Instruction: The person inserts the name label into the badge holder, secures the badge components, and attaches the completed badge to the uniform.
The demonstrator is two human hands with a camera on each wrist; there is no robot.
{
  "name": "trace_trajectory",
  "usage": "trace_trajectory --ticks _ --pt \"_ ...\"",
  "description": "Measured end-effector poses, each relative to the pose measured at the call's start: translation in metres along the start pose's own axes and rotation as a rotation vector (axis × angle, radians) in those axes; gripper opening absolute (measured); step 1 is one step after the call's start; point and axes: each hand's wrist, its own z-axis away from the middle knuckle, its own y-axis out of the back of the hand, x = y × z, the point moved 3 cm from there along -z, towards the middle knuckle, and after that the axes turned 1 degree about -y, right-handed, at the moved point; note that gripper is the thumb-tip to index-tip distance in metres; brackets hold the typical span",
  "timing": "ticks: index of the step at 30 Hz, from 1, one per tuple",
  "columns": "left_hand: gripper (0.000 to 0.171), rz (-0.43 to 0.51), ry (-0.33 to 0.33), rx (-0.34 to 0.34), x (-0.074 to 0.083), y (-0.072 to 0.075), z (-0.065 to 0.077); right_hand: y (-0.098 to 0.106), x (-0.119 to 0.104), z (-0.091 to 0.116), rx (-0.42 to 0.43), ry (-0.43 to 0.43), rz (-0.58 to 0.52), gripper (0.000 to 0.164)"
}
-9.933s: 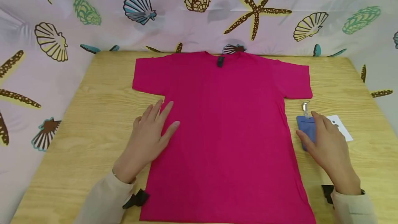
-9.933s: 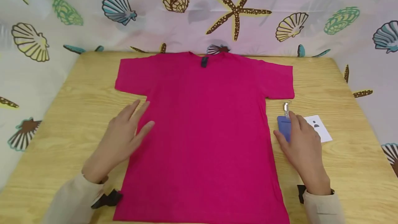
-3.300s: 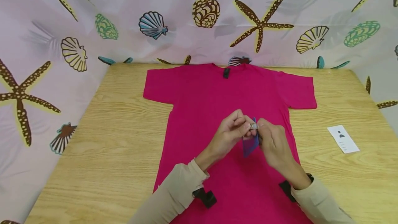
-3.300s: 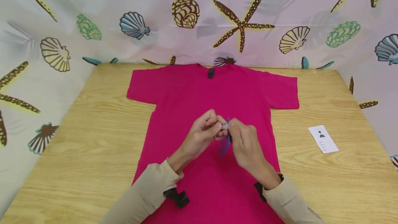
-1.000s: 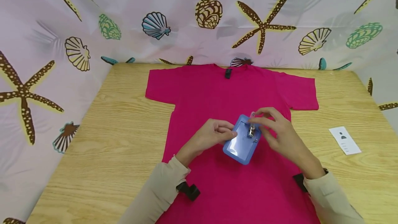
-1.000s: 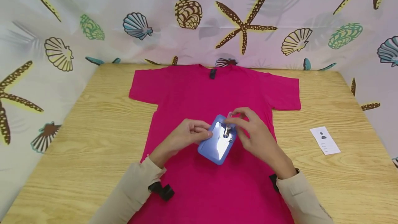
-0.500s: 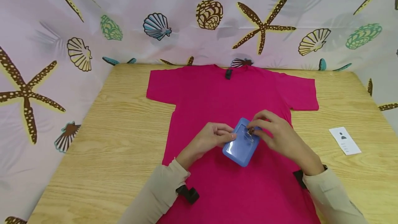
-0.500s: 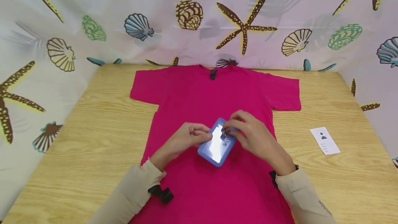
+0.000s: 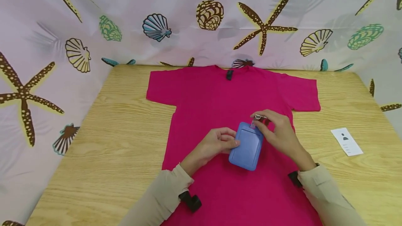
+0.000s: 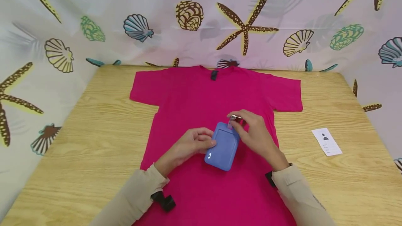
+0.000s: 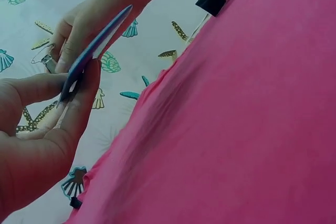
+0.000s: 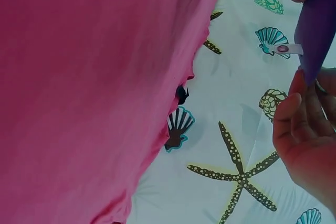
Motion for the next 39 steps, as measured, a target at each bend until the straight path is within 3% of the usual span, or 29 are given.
trace_trajectory --ticks 11,23,28,34,39 --pt "0.026 -0.024 0.025 0.055 -0.004 0.003 -0.002 0.002 0.011 -0.003 0.070 -0.246 -0.217 0.035" --pt "0.026 -0.017 0.006 0.055 -0.005 0.007 -0.002 0.009 0.020 -0.004 0.142 -0.300 -0.336 0.029" --pt "0.025 -0.014 -0.011 0.081 -0.003 0.013 0.000 0.010 0.029 -0.007 0.110 -0.346 -0.197 0.027" --pt "0.025 0.006 -0.025 0.082 -0.002 0.017 0.001 0.008 0.035 -0.016 0.065 -0.272 0.131 0.017" --pt "0.025 0.009 -0.032 0.073 -0.001 0.016 0.002 0.003 0.041 -0.027 -0.081 -0.249 0.359 0.011"
